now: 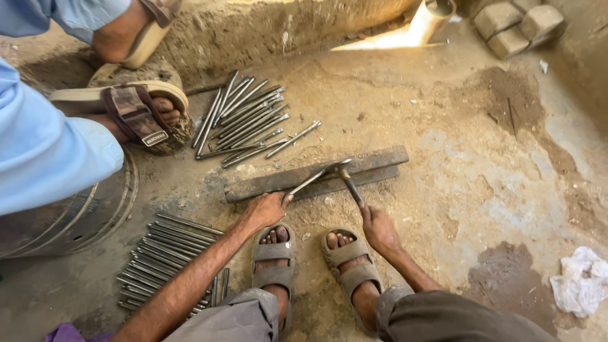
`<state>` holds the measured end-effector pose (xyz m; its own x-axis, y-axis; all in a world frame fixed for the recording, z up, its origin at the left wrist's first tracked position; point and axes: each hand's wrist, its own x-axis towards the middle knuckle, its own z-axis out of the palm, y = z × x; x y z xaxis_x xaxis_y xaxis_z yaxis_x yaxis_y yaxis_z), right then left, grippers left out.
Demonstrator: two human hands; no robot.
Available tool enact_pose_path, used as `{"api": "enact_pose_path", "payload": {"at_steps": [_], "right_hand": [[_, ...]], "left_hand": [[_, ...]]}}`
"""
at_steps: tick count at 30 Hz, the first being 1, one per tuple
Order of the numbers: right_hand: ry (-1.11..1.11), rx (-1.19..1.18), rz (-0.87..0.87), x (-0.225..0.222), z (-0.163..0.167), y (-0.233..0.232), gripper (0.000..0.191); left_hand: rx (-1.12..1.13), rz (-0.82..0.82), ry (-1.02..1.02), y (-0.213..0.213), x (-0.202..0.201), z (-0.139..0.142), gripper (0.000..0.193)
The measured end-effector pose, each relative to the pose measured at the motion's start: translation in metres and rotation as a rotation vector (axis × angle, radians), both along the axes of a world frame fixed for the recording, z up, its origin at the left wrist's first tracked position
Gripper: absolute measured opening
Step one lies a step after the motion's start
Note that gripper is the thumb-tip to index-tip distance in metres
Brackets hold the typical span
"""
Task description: The person repeatedly hammers metal rods on a wooden block to shape their ends. They pick up rods from a pile, position them, strike them with a hammer, and place the finished pieces aside.
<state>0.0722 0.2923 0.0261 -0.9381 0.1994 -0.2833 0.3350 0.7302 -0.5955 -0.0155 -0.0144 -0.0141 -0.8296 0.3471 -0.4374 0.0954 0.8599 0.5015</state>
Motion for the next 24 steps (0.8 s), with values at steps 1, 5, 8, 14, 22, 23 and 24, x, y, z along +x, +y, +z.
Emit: {"api": "enact_pose_path", "payload": {"at_steps": [1, 5, 8, 14, 22, 23, 24], "right_hand": [[0.039, -0.015, -0.012, 0.004, -0.005, 0.006, 0.062], [0.086, -0.040, -0.125, 0.014, -0.012, 0.034, 0.062], [0.007, -0.011, -0.157, 0.016, -0.011, 0.042, 0.059], [-0.081, 0.013, -0.088, 0.020, -0.006, 0.036, 0.060], [0.038, -0.133, -0.068, 0.003, 0.017, 0.021, 0.057], [-0.004, -0.163, -0.108, 0.001, 0.015, 0.015, 0.054], [-0.040, -0.192, -0.145, 0.000, 0.013, 0.010, 0.051]], "left_hand": [[0.006, -0.002, 0.045, 0.000, 0.001, -0.001, 0.049], [-0.026, -0.014, -0.025, -0.001, -0.005, -0.005, 0.051], [0.034, 0.031, -0.075, 0.001, -0.010, -0.005, 0.050], [0.061, 0.041, -0.061, 0.007, -0.010, -0.007, 0.058], [-0.132, -0.156, 0.357, 0.006, -0.003, -0.022, 0.014], [-0.195, -0.164, 0.343, 0.009, -0.002, -0.023, 0.010], [-0.250, -0.172, 0.341, 0.012, 0.000, -0.025, 0.010]]}}
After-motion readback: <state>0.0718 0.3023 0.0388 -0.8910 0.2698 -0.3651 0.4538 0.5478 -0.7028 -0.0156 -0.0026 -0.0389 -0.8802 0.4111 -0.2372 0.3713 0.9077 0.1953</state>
